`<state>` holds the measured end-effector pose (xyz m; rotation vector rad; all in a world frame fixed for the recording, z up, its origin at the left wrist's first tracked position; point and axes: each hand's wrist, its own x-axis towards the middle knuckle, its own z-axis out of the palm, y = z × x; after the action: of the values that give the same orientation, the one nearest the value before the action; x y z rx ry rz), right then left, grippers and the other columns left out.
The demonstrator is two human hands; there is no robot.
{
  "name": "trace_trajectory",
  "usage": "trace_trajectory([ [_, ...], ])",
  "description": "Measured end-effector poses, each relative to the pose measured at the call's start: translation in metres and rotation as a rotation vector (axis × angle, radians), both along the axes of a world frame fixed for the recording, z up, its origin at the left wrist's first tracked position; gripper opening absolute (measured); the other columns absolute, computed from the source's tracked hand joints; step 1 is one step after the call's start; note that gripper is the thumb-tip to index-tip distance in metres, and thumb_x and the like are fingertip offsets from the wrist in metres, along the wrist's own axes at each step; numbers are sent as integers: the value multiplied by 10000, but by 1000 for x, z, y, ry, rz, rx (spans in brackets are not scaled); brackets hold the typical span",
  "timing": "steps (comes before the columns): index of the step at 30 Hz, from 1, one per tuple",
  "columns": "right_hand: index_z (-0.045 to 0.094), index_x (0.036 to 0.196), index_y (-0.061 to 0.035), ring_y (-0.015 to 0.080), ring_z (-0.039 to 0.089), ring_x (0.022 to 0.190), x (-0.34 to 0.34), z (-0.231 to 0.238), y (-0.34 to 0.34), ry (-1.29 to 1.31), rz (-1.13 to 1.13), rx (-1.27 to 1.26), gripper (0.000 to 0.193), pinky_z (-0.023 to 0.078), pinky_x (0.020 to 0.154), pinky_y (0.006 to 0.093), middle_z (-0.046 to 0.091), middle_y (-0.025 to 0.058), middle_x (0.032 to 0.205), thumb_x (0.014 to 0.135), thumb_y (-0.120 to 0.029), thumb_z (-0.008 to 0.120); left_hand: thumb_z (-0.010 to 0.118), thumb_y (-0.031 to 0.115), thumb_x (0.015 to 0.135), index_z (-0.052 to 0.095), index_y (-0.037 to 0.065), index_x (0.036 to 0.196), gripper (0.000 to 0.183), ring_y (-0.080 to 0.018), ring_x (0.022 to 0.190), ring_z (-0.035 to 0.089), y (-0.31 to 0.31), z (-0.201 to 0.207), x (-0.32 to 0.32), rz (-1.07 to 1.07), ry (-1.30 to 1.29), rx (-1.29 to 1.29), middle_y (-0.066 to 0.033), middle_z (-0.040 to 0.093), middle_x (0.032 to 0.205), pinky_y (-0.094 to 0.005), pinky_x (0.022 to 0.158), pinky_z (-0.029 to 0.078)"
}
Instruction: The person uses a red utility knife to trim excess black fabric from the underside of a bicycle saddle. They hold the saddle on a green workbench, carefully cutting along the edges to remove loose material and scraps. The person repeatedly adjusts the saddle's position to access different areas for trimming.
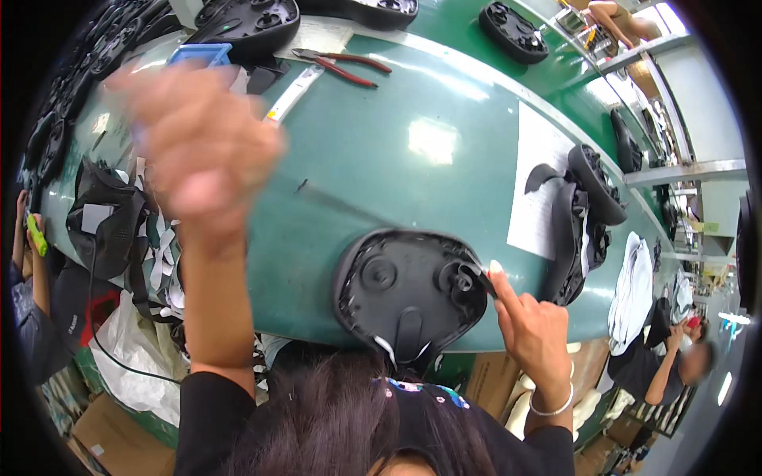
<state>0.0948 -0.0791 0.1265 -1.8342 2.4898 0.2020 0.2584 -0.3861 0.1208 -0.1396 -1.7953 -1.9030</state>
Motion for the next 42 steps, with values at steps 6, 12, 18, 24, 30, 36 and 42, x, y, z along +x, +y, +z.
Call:
trace_trajectory([
  [6,543,1300,-170,279,503,437,-29,4,-12,-201,30,-23,463,387,442,382,531,76,564,843,-156,618,649,237,770,667,25,752,213,-275,726,544,52,-37,-47,40,-430,-925,-121,616,688,-386,678,426],
  [12,544,1295,-173,264,508,427,-48,1,-18,-316,98,-23,462,381,434,381,532,68,556,840,-167,624,656,121,710,664,30,697,93,-216,682,527,92,-52,-55,-123,-556,-539,-91,578,643,-318,680,396],
  [18,500,1347,-174,235,487,428,-14,3,11,-61,33,54,540,356,432,371,479,48,555,827,-157,644,596,152,793,402,110,522,336,-145,768,512,51,-55,-56,71,-215,727,-4,391,582,-266,693,371],
  [24,466,1375,-122,229,496,405,40,-5,36,-93,-197,-13,549,362,396,367,476,58,540,852,-164,626,573,96,819,335,133,478,417,-149,781,507,52,11,-86,87,281,1039,1,355,537,-288,666,434],
  [30,406,1404,-104,268,576,461,80,-14,60,-319,-399,-113,570,411,432,388,606,98,631,874,-180,601,572,76,843,472,112,627,241,-59,556,485,9,35,-25,-400,731,1106,-15,515,641,-304,647,479],
  [36,407,1386,-83,231,620,502,75,-34,58,-888,-582,-340,547,477,497,336,635,124,678,877,-141,601,622,124,793,562,55,805,92,-218,709,574,21,-19,-5,889,-65,-57,-81,614,790,-328,701,477],
  [42,415,1366,-70,111,589,595,40,-63,10,-915,-644,-847,548,497,534,268,627,74,831,865,-106,634,615,212,782,658,53,887,196,-248,685,631,49,-97,-22,81,-698,-581,-154,647,770,-366,648,481],
])
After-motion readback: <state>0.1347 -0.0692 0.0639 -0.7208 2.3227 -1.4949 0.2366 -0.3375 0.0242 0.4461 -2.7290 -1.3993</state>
